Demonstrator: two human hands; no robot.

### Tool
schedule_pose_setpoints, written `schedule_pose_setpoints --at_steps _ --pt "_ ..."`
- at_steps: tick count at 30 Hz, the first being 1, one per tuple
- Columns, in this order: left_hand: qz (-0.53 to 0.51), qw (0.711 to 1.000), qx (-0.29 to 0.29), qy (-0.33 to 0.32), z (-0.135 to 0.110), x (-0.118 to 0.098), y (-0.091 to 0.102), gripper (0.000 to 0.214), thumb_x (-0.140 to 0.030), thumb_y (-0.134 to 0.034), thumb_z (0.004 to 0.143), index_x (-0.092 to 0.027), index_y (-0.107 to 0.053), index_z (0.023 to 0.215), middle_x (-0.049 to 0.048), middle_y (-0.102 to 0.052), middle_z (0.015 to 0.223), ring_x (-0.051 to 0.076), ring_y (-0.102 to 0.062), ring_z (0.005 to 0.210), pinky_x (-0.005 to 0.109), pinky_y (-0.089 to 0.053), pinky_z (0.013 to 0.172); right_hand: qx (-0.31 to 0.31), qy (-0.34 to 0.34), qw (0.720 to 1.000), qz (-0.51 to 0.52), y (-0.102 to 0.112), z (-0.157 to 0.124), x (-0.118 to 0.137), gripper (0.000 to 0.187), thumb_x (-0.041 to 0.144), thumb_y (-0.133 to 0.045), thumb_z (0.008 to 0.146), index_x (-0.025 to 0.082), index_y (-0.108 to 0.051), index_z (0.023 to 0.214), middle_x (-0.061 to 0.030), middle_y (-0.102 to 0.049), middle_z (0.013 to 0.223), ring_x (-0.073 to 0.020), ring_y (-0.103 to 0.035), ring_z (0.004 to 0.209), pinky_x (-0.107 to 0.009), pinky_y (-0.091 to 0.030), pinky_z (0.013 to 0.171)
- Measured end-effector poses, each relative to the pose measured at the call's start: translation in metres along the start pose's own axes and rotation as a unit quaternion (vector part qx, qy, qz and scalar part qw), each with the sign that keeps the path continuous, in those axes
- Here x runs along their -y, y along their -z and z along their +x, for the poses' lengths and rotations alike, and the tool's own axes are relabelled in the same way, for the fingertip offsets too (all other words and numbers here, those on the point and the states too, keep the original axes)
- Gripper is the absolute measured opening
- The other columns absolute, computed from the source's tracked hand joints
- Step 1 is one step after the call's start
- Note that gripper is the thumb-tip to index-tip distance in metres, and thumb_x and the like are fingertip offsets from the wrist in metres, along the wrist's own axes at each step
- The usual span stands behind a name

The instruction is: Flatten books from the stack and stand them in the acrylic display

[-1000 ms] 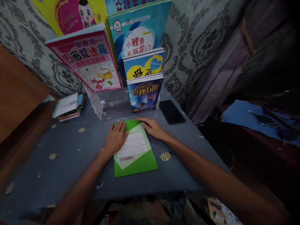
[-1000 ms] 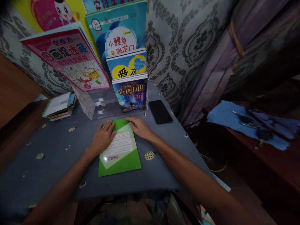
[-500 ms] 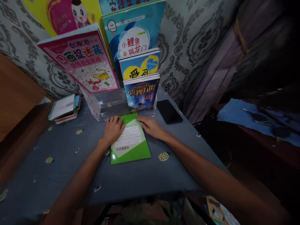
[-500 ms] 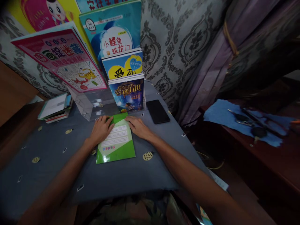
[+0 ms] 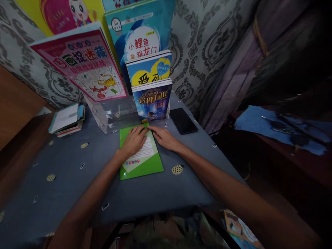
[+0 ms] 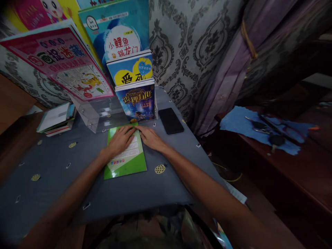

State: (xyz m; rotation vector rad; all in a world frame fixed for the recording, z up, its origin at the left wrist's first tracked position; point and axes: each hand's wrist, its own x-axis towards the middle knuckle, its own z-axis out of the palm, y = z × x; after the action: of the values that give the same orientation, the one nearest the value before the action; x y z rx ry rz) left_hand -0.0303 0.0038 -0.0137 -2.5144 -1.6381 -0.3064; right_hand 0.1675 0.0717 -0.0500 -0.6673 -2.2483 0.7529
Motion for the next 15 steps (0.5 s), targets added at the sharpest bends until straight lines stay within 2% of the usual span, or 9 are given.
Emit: schedule_pose_setpoints --at_steps 3,5,15 --pt "-0.028 1.0 -0.006 -0.01 0.006 -0.0013 -0.0058 0.038 -0.028 -0.039 0.104 -0.016 -0.057 0.135 0.0132 -0.059 0.141 0.027 -0.052 0.132 0.045 -0.041 0.109 -0.001 -0.011 1.0 0.015 0.0016 -0.0007 -0.0004 0.064 0.011 -0.038 0.096 0.022 -0.03 0.158 -0.0106 -0.066 0.138 -0.0244 -0.061 0.13 -0.054 -0.047 0.112" --pt "-0.041 0.999 -0.01 -0.006 0.0067 -0.0003 -0.0078 0.038 -0.029 -0.04 0.104 -0.016 -0.058 0.135 0.013 -0.06 0.142 0.027 -0.054 0.131 0.046 -0.041 0.109 0.006 -0.019 1.0 0.019 0.003 -0.0011 -0.0006 0.067 0.01 -0.037 0.095 0.02 -0.024 0.16 -0.0123 -0.066 0.138 -0.0246 -0.06 0.131 -0.055 -0.045 0.114" --pt "-0.065 0.997 -0.013 -0.044 -0.0013 0.001 -0.0038 0.038 -0.022 -0.041 0.102 -0.02 -0.064 0.132 0.0126 -0.063 0.139 0.026 -0.055 0.13 0.049 -0.042 0.109 0.013 -0.028 0.999 0.018 0.0038 -0.0015 0.0007 0.066 0.007 -0.037 0.094 0.02 -0.029 0.158 -0.0125 -0.066 0.138 -0.0244 -0.059 0.133 -0.054 -0.046 0.114"
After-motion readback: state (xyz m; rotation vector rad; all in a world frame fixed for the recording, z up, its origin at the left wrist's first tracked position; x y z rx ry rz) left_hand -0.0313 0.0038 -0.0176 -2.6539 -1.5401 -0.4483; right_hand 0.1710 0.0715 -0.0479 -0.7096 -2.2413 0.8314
